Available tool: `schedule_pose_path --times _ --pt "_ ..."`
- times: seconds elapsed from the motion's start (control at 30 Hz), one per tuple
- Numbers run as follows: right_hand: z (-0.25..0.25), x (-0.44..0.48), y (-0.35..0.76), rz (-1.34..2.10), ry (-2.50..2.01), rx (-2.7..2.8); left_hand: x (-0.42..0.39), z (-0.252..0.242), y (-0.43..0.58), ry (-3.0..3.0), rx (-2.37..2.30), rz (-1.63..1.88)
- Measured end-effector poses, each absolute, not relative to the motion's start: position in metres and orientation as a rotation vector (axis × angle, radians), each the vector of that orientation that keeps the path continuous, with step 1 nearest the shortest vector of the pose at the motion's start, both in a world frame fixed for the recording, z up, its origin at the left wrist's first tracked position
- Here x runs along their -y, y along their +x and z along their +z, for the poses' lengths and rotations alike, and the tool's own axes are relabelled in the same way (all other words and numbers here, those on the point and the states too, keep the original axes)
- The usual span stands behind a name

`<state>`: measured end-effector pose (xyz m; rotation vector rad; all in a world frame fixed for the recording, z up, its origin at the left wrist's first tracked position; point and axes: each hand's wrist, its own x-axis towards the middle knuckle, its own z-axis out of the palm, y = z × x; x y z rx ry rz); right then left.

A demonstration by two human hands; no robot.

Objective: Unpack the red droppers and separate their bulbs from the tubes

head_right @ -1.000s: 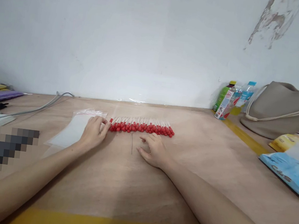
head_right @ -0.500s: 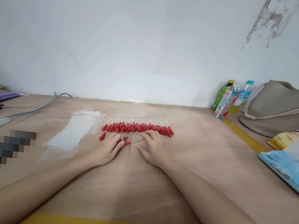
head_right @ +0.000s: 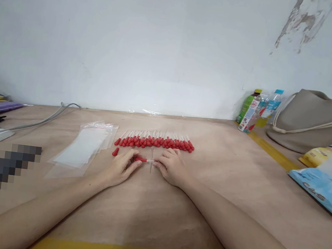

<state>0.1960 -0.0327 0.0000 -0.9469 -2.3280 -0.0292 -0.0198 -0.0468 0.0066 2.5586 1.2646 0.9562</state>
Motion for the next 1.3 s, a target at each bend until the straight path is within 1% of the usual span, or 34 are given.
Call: schedule_pose_path --times 0.17,0.43,0.63,0.87,1.0,1.2,1.3 --pt "0.002 0.035 0.195 0.037 -0.879 2.362 0.046 0.007 -0.015 2.651 -1.157 0.916" --pt "0.002 0.031 0.196 0.097 -0.704 2.383 0.047 0.008 -0.014 2.708 -1.151 0.838" --pt "0.002 0.035 0.198 0.136 -0.662 2.362 0.047 0.012 -0.015 2.708 -1.116 0.759" --pt "-0.004 0.032 0.202 0.14 -0.656 2.327 0.047 0.012 -0.019 2.663 -1.1 0.752" --pt "-0.004 0.03 0.207 0.143 -0.768 2.243 0.047 0.014 -0.031 2.583 -1.212 0.807" --pt "-0.004 0.029 0.204 0.023 -1.167 1.951 0.047 0.014 -0.038 2.528 -1.319 0.897" --pt "-0.007 0.029 0.201 -0.044 -1.298 1.92 0.05 0.014 -0.034 2.502 -1.388 0.996"
